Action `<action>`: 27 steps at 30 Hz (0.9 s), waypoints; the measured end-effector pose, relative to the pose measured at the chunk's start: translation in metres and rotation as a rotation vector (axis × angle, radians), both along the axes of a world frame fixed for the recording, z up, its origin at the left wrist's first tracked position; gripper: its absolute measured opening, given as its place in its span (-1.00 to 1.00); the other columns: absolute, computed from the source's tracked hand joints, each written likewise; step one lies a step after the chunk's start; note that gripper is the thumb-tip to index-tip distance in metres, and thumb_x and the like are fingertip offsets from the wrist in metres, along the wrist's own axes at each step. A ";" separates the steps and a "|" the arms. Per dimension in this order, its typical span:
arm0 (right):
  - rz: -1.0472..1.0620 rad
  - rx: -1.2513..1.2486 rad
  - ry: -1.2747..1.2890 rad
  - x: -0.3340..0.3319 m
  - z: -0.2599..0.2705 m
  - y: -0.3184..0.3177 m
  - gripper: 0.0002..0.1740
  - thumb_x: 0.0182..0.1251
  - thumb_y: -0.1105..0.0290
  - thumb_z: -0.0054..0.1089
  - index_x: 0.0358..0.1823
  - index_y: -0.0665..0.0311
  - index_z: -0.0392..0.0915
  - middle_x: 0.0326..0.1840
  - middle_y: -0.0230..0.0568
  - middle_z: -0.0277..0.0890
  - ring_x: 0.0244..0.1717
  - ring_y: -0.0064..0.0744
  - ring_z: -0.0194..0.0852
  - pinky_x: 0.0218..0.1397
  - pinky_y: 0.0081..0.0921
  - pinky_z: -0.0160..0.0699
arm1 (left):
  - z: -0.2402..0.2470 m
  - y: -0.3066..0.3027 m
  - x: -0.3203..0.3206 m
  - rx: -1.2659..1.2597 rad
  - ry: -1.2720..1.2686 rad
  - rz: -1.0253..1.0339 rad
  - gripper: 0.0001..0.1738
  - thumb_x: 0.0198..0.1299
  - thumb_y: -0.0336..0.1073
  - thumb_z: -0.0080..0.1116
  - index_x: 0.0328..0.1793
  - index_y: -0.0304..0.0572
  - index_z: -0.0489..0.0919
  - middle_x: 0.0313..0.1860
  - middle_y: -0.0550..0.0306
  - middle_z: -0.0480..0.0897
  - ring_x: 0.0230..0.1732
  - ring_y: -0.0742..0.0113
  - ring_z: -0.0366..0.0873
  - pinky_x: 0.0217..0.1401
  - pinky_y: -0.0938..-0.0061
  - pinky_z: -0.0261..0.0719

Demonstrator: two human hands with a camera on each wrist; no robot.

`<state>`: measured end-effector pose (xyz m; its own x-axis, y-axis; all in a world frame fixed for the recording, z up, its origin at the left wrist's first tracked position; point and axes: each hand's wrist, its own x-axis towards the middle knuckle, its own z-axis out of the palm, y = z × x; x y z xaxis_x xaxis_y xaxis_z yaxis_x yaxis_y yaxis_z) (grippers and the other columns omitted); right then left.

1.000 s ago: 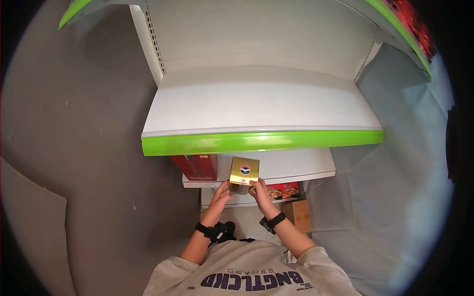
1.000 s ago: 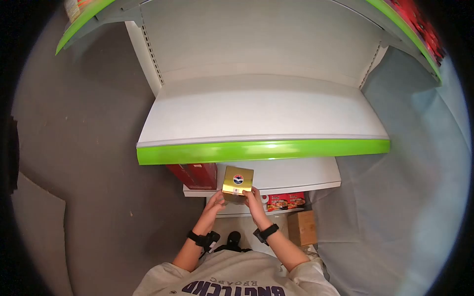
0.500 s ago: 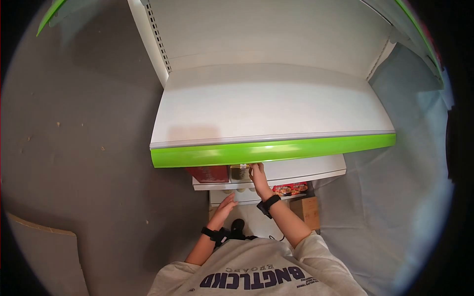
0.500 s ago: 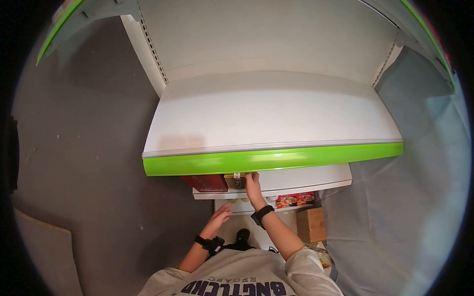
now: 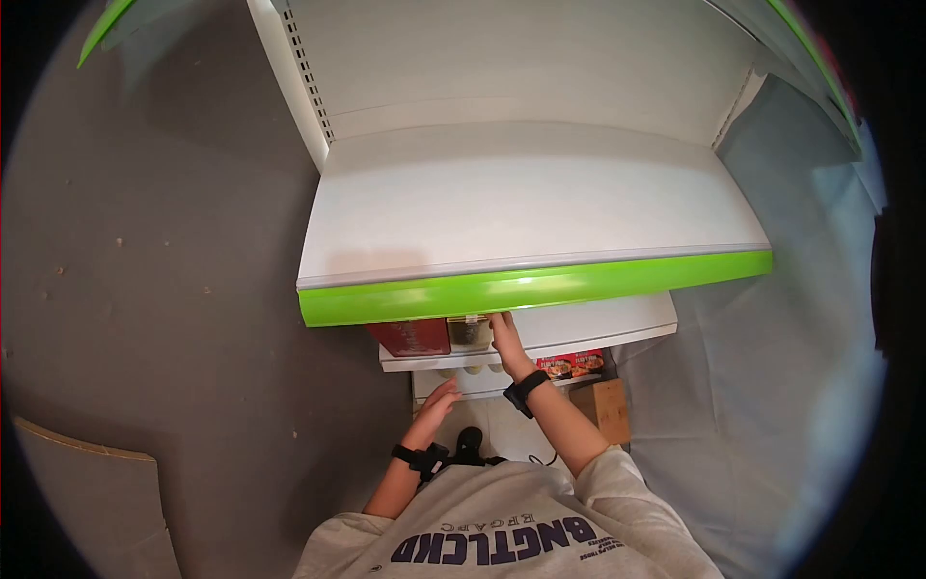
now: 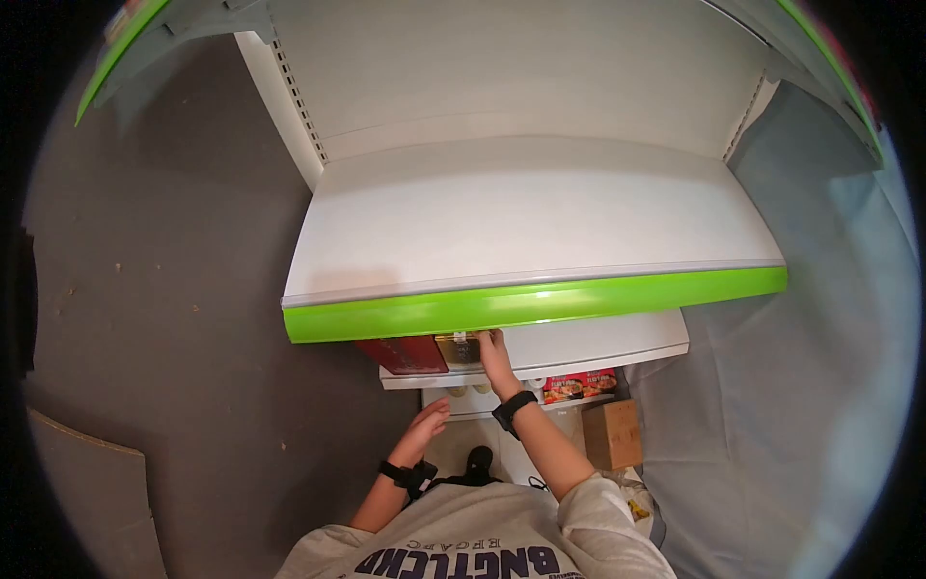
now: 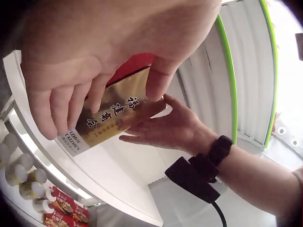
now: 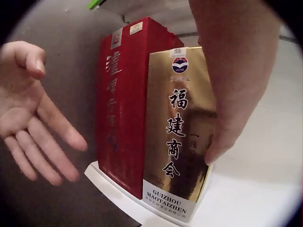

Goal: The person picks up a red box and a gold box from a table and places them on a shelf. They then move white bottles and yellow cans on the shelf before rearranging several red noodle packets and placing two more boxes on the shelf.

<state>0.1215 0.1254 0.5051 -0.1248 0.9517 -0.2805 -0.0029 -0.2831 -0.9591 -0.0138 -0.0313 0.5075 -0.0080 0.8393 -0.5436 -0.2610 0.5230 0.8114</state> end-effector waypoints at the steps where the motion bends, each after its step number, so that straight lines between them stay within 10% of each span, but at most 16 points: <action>1: 0.002 -0.041 0.037 0.002 0.007 -0.003 -0.29 0.18 -0.19 -0.07 0.11 0.28 0.20 -0.13 -0.22 0.26 -0.05 -0.32 0.20 0.00 -0.23 0.18 | -0.001 0.000 0.000 -0.004 0.008 -0.008 -0.43 0.21 -0.12 -0.04 0.34 -0.10 0.29 0.29 0.12 0.33 0.30 0.32 0.23 0.33 0.42 0.12; 6: -0.108 -0.097 0.124 0.025 0.016 -0.025 -0.02 0.13 -0.26 -0.03 0.32 0.44 0.04 0.29 0.08 0.13 0.32 -0.17 0.03 0.35 -0.24 -0.11 | -0.008 0.004 -0.001 -0.018 0.006 -0.033 -0.46 0.20 -0.11 -0.02 0.31 -0.08 0.33 0.22 0.08 0.40 0.25 0.30 0.29 0.30 0.42 0.17; 8: -0.009 -0.252 0.106 0.054 0.007 -0.032 0.03 0.08 -0.38 -0.10 0.39 0.23 -0.02 0.42 0.06 -0.03 0.44 -0.02 -0.14 0.36 0.04 -0.22 | -0.010 0.006 0.000 -0.020 0.008 -0.057 -0.46 0.20 -0.11 -0.02 0.30 -0.08 0.34 0.20 0.08 0.42 0.23 0.30 0.31 0.29 0.42 0.19; 12: 0.018 -0.407 -0.009 0.111 -0.031 -0.048 -0.15 0.06 -0.39 -0.09 0.14 0.19 0.35 0.00 -0.10 0.47 0.10 -0.23 0.34 0.16 -0.13 0.11 | -0.007 0.011 0.009 -0.045 0.019 -0.097 -0.48 0.21 -0.10 -0.01 0.29 -0.08 0.36 0.18 0.08 0.44 0.21 0.29 0.33 0.28 0.42 0.20; 27: -0.236 -0.325 -0.150 0.240 -0.057 -0.125 -0.50 0.21 -0.01 -0.02 0.00 0.22 0.44 -0.24 -0.23 0.56 -0.25 -0.45 0.49 -0.27 -0.53 0.32 | -0.007 0.030 0.046 -0.045 0.047 -0.406 -0.42 0.18 -0.04 0.00 0.29 -0.14 0.36 0.16 0.16 0.43 0.22 0.34 0.30 0.24 0.47 0.19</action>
